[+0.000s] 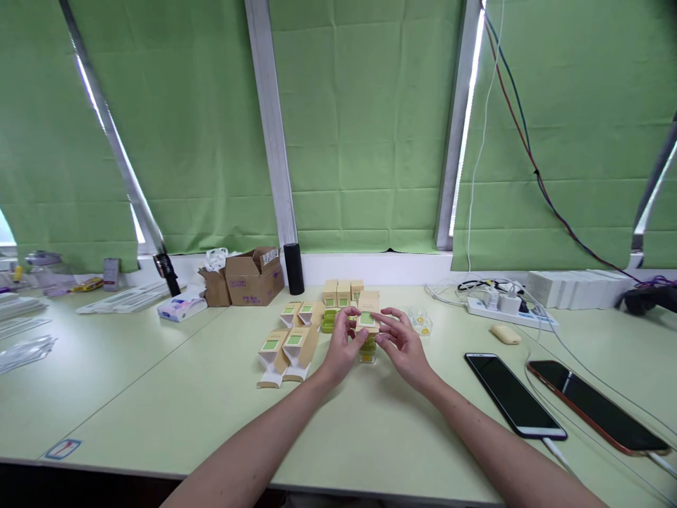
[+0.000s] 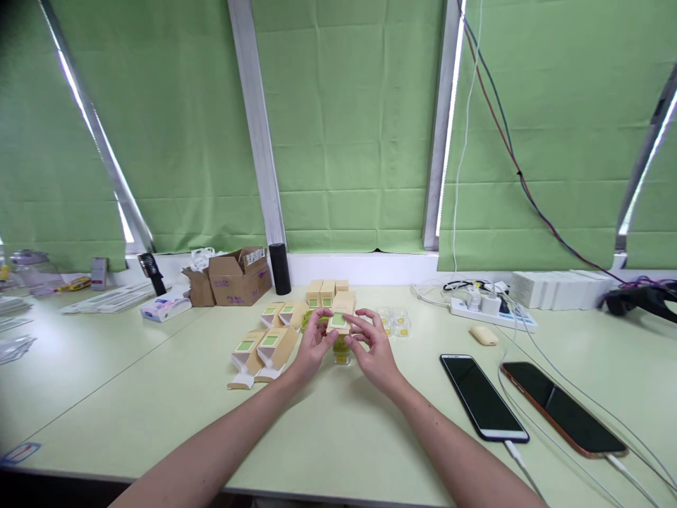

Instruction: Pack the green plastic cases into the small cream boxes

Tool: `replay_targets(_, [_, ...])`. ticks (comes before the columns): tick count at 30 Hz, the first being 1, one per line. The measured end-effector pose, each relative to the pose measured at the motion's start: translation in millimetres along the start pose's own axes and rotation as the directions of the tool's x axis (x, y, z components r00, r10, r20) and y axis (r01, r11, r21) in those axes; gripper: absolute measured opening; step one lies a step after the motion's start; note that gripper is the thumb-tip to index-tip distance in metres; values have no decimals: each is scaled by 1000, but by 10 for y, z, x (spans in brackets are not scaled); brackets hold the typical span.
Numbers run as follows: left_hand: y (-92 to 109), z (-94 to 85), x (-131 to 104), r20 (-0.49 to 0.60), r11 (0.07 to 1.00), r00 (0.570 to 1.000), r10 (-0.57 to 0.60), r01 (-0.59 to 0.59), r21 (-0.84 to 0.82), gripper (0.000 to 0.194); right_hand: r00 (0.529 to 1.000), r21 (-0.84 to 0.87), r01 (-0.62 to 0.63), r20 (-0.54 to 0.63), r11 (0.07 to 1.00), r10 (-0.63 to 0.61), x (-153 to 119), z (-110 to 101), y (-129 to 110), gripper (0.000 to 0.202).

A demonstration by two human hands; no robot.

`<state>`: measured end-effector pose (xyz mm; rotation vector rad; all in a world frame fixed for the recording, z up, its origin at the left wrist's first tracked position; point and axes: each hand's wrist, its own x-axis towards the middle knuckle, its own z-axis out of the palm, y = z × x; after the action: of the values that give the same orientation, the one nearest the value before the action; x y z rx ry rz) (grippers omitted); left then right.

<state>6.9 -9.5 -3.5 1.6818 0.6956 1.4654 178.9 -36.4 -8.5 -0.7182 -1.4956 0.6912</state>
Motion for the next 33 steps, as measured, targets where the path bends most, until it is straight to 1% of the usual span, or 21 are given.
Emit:
replay_targets(6, [19,10,2,-5,999,1000,18,-17,49,43,1000,5,-13,-5,1000,13,7,0,21,38])
replay_targets(17, [-6,23,16,-41,992,998,48,-43,117,38,1000,14,-16,-13,1000,16,21,3,63,38])
replay_targets(27, [26,53,19,-88,990,996,25,-13,143,34,1000,-10,2,-18,1000,-2,37,6,49,35])
replay_targets(33, [25,50,8,-80,984,996,50,-35,175,36,999,2,-40,-14,999,40,34,9,104,38])
